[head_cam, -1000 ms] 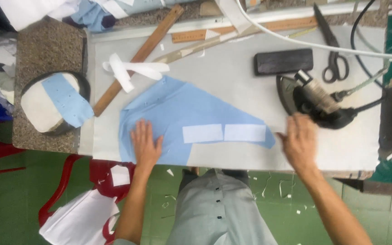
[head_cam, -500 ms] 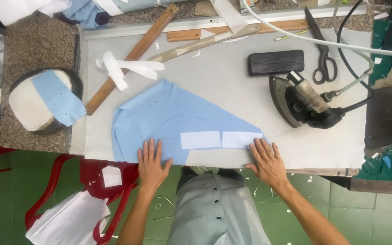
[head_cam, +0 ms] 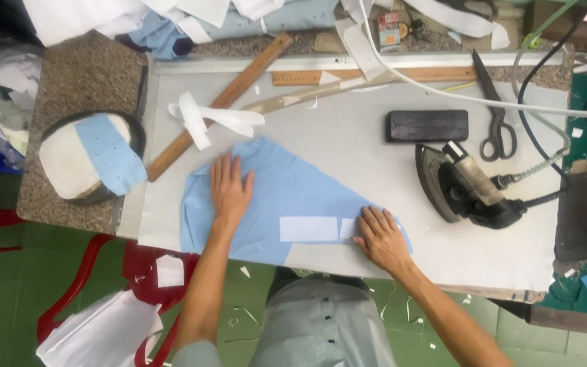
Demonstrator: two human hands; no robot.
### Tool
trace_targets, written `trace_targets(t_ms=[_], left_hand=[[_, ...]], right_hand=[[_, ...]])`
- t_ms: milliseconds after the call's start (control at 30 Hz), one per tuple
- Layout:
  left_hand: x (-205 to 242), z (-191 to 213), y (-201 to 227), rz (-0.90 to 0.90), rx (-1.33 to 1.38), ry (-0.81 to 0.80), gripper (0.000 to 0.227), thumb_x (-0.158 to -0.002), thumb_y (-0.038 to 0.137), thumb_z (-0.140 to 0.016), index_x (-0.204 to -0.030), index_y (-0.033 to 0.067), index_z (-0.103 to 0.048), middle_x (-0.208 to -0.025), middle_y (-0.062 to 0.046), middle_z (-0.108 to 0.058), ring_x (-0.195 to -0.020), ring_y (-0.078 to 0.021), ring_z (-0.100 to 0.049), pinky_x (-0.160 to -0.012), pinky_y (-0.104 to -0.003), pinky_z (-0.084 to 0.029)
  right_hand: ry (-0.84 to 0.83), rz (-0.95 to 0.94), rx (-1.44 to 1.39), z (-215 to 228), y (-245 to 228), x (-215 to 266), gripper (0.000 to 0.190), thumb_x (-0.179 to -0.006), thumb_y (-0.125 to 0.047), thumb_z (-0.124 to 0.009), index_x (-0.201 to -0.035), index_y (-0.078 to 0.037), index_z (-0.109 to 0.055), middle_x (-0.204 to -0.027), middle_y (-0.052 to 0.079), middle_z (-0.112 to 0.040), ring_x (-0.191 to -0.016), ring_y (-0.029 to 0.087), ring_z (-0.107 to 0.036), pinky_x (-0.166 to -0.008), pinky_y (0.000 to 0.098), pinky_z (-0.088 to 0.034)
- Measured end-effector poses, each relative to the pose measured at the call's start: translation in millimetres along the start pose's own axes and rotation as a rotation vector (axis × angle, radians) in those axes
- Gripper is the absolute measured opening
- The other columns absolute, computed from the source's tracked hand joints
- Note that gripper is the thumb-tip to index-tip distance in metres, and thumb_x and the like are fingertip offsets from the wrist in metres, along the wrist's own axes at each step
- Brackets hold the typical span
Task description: The person irons a light blue fabric piece on a white worktable using a steam iron and a black pressing block, then uses scissors to trim the fabric along white paper templates. The person repeatedly irons different sections and cuts the fabric into smaller rectangular pieces.
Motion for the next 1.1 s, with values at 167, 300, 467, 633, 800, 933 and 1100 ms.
trace_targets(t_ms=[167,300,467,633,800,933,1100], left_hand=[[-78,-79,40,-0.137,0.195,-0.021,0.038,-0.091,0.031,-0.075,-0.121,0.0083,-0.072,-0.125,-0.017,-0.066,-0.125,-0.0382,-0.060,-0.110,-0.055,-0.043],[-115,-105,109,-0.014,0.268,-0.351,0.068,-0.099,0.048,-0.060,-0.152,0.0054,-0.048,-0.157,-0.026,-0.042,-0.150,-0.0426,-0.034,-0.122,-0.061,-0.024],[-122,-82,125,0.043,0.188,-0.537,0.066,-0.107,0.053,-0.038,-0.159,0.0128,-0.037,-0.168,-0.018,-0.027,-0.157,-0.0335,-0.021,-0.128,-0.055,-0.008],[-126,-81,125,0.087,0.173,-0.634,0.065,-0.107,0.053,-0.033,-0.161,0.0162,-0.034,-0.170,-0.015,-0.022,-0.158,-0.0309,-0.016,-0.129,-0.053,-0.003],[-126,-84,125,0.060,0.186,-0.542,0.065,-0.105,0.053,-0.039,-0.158,0.0154,-0.039,-0.167,-0.017,-0.029,-0.156,-0.0319,-0.022,-0.127,-0.054,-0.007],[-126,-87,124,0.064,0.185,-0.582,0.068,-0.104,0.057,-0.036,-0.160,0.0170,-0.036,-0.169,-0.015,-0.025,-0.157,-0.0315,-0.020,-0.128,-0.055,-0.006],[-125,-85,125,0.103,0.211,-0.604,0.067,-0.105,0.057,-0.033,-0.159,0.0186,-0.037,-0.170,-0.012,-0.023,-0.158,-0.0288,-0.015,-0.129,-0.053,-0.001]], right_hand=[[0.105,0.018,-0.020,12,16,-61,0.046,-0.092,-0.042,-0.065,-0.127,-0.012,-0.066,-0.137,0.011,-0.064,-0.133,0.027,-0.057,-0.117,0.0443,-0.040],[0.250,-0.059,-0.077,7,54,-146,0.048,-0.081,-0.020,-0.079,-0.125,-0.006,-0.067,-0.131,0.016,-0.067,-0.123,0.031,-0.064,-0.106,0.0439,-0.049],[0.377,-0.147,-0.080,3,108,-259,0.037,-0.087,-0.009,-0.073,-0.123,-0.002,-0.069,-0.117,0.018,-0.071,-0.107,0.033,-0.069,-0.095,0.0413,-0.053],[0.321,-0.202,0.007,-18,150,-343,0.033,-0.095,-0.008,-0.068,-0.126,0.002,-0.066,-0.121,0.021,-0.069,-0.114,0.034,-0.066,-0.100,0.0420,-0.051],[0.099,-0.288,0.334,-58,181,-364,0.040,-0.088,-0.017,-0.070,-0.125,-0.001,-0.066,-0.111,0.013,-0.070,-0.104,0.025,-0.071,-0.086,0.0345,-0.057],[0.084,-0.291,0.334,-44,186,-355,0.015,-0.086,-0.019,-0.075,-0.095,-0.015,-0.063,-0.085,0.000,-0.067,-0.081,0.019,-0.072,-0.076,0.0365,-0.058],[0.038,-0.533,-0.723,7,137,-304,0.024,-0.096,-0.031,-0.074,-0.109,-0.011,-0.075,-0.093,0.013,-0.077,-0.094,0.034,-0.074,-0.082,0.0448,-0.058]])
Point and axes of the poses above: each hand's wrist, its own x-axis away from the middle knuckle, its own z-axis out of the back of the hand, y = z × x, the point moved 5 cm from there along -x, towards the middle knuckle
